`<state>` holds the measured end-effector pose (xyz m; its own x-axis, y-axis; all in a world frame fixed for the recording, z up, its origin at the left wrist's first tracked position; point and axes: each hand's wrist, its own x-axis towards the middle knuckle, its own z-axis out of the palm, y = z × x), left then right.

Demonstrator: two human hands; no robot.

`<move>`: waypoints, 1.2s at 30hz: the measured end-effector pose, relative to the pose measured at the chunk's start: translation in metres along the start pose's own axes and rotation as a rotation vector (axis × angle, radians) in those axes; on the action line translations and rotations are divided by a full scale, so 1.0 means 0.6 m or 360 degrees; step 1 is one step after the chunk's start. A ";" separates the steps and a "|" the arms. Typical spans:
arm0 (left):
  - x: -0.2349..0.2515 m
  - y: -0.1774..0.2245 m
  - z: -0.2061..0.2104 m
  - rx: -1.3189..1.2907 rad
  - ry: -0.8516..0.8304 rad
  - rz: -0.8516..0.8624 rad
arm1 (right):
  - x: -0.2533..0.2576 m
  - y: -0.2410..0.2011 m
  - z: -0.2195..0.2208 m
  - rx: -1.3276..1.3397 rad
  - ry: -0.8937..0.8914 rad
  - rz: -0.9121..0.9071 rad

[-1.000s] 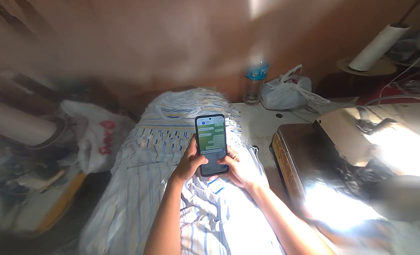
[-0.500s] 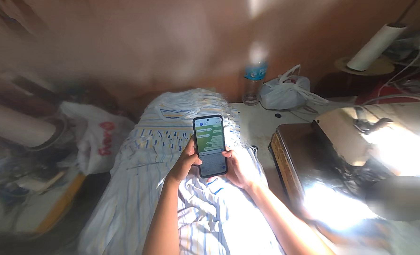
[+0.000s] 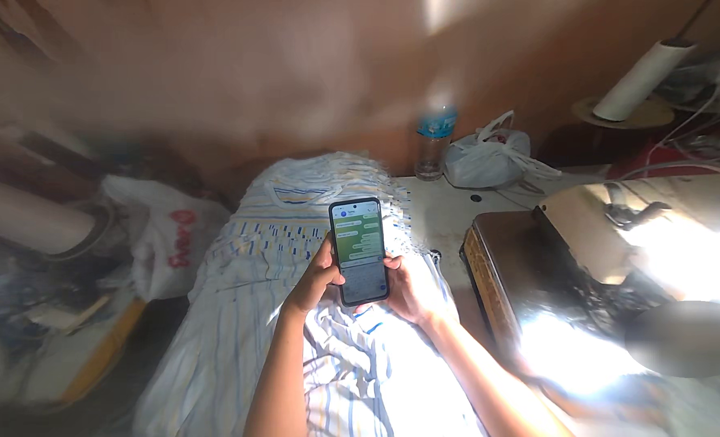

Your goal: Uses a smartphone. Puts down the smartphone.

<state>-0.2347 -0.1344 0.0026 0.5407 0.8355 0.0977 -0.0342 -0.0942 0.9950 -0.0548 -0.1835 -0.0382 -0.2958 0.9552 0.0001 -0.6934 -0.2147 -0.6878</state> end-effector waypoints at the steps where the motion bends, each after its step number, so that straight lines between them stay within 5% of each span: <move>1: 0.000 0.000 0.000 0.0008 -0.0002 -0.0003 | -0.001 0.000 0.000 -0.0001 0.0004 0.0001; 19: 0.000 0.000 -0.014 -0.0014 -0.0083 -0.0040 | 0.000 0.000 0.000 -0.0067 -0.0007 0.0018; 29: -0.007 -0.005 -0.043 0.0056 -0.0457 0.0087 | -0.003 0.005 -0.003 -0.0244 -0.0040 -0.0061; 36: -0.009 0.002 -0.039 0.0109 -0.0306 0.0059 | -0.005 0.001 -0.003 -0.0249 -0.0076 -0.0029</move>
<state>-0.2571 -0.1263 0.0038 0.6909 0.7126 0.1216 -0.0036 -0.1648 0.9863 -0.0533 -0.1859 -0.0399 -0.3175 0.9472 0.0453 -0.5891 -0.1596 -0.7922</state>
